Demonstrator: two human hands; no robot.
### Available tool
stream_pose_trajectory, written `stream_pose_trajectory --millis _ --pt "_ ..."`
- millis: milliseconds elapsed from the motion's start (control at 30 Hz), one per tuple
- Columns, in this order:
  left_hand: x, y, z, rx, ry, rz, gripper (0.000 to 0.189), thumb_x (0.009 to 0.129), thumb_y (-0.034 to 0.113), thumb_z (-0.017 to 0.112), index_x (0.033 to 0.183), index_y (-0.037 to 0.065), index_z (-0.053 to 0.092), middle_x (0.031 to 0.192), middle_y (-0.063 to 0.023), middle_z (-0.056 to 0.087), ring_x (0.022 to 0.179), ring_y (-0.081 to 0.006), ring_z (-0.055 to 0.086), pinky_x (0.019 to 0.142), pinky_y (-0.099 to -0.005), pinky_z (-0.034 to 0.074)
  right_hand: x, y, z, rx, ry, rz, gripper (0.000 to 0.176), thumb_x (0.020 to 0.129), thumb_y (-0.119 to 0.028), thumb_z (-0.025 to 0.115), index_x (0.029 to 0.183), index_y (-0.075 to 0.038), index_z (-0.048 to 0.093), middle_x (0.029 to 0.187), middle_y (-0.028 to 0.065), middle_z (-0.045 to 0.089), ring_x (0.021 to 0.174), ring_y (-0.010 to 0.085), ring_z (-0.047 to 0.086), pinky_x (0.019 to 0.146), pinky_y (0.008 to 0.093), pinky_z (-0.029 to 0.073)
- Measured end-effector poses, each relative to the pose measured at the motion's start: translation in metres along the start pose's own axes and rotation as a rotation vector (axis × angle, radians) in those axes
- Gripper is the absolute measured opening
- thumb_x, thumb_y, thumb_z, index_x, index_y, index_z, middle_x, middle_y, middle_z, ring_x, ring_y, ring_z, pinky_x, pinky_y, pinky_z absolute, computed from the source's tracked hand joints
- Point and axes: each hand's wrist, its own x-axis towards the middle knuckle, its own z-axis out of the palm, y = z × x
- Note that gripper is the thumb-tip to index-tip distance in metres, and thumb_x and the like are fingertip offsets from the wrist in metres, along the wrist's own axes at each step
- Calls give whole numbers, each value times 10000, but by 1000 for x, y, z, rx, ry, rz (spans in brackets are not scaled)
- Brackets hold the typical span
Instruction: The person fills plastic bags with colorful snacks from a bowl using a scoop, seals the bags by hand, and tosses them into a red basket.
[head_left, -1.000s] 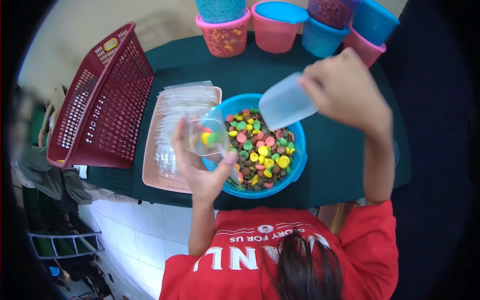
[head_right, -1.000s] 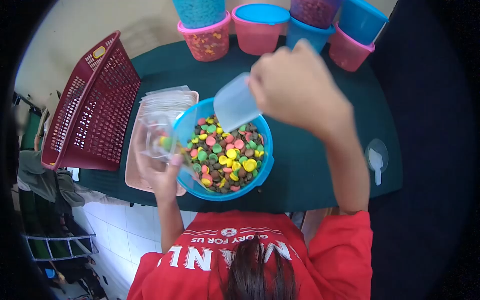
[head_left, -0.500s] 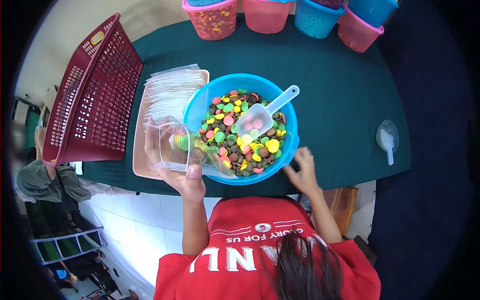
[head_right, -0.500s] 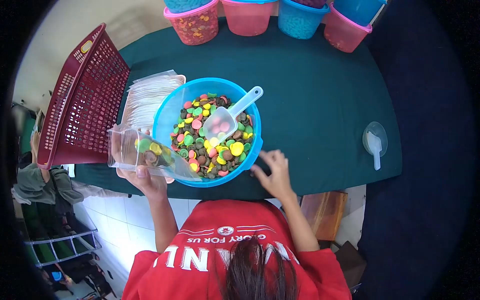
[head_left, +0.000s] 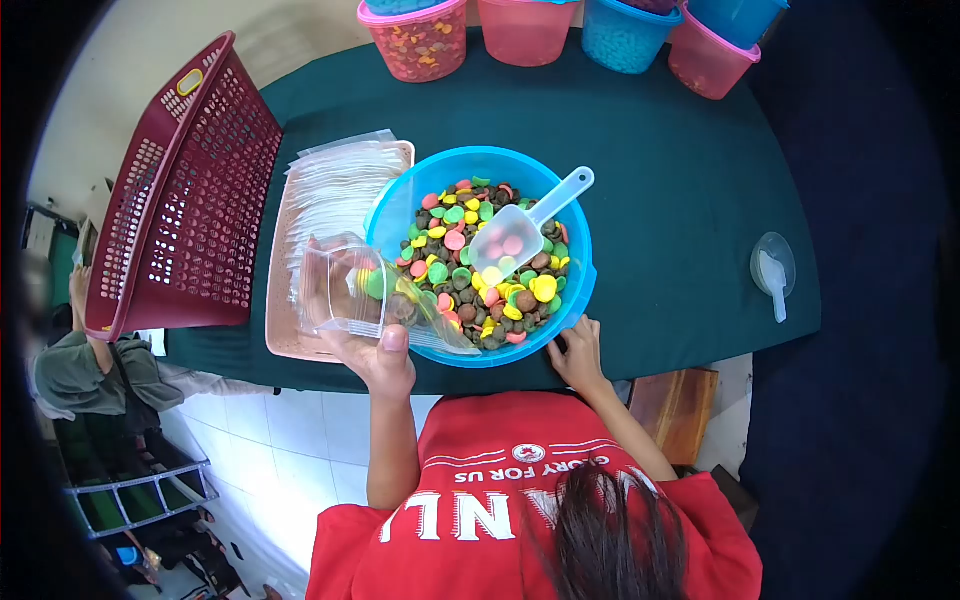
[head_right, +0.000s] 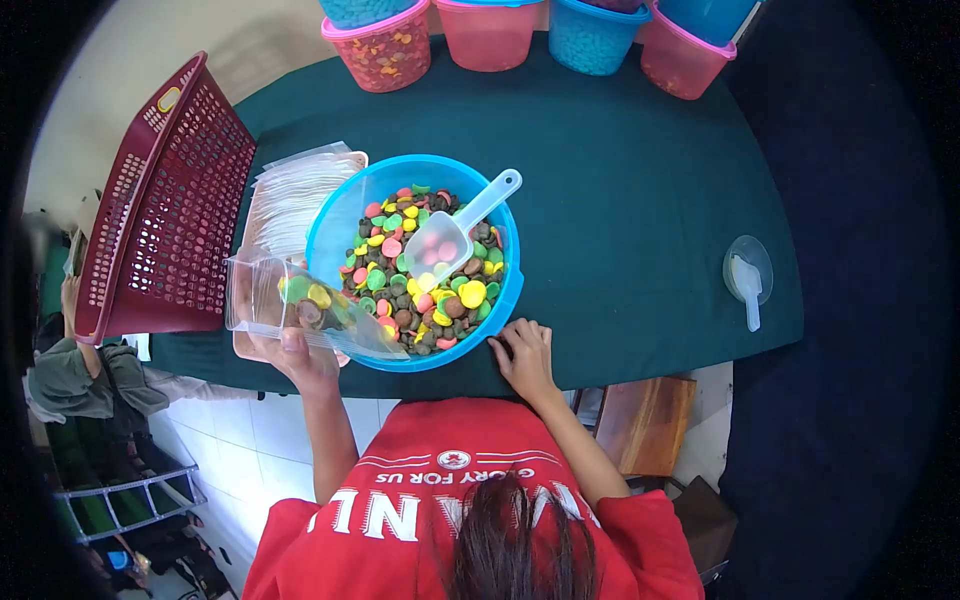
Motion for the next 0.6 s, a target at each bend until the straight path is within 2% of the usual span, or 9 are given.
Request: stream_pose_trajectory --millis 167,233,300,367,433,500,533,600 --pt "0 2 -1 -29 -2 -7 879 729 526 551 1287 -38 172 1216 -198 343 1074 -289 438 894 -391 368 3 -2 -5 -71 -11 -37 83 705 -85 627 740 -45 563 744 57 511 705 220 484 678 332 341" --pt "1 4 -2 -32 0 1 878 729 521 553 1287 -37 169 1235 -194 323 1081 -289 433 893 -393 375 16 -1 -22 169 223 106 68 727 -50 602 774 -29 558 759 61 516 687 199 499 672 314 383" --pt "3 10 -1 -84 53 -41 1000 624 559 653 1303 -18 198 1337 -151 209 1133 -263 339 894 -389 364 44 -19 -67 265 486 292 30 746 -20 576 772 -19 561 765 61 524 682 167 510 649 283 413" --pt "4 14 1 -90 94 -40 1013 612 561 664 1302 -19 200 1339 -154 207 1133 -264 340 904 -387 355 74 -47 -106 402 648 208 30 742 -11 587 761 -20 566 757 53 524 694 133 504 632 253 410" --pt "5 11 0 -117 86 -30 1026 607 558 671 1305 -17 187 1340 -162 202 1133 -267 342 914 -390 345 97 -85 -124 372 479 16 66 705 2 611 741 -38 574 764 55 540 700 149 512 635 263 413" --pt "9 18 2 -155 85 -17 1029 605 553 675 1305 -16 180 1331 -160 212 1133 -269 344 916 -389 343 117 -99 -116 234 152 -270 162 637 -56 679 782 -98 619 784 28 573 746 189 532 710 302 394" --pt "10 20 3 -189 79 -13 1033 602 549 679 1306 -15 174 1321 -159 222 1134 -271 345 917 -389 341 124 -104 -105 192 36 -383 167 641 -95 688 797 -104 627 790 11 575 781 186 535 746 308 372" --pt "13 20 2 -212 69 -9 1032 600 533 687 1306 -12 169 1304 -155 239 1132 -271 347 917 -387 341 133 -96 -78 89 -210 -441 155 712 -152 632 858 -99 633 794 5 572 815 182 522 798 340 337"
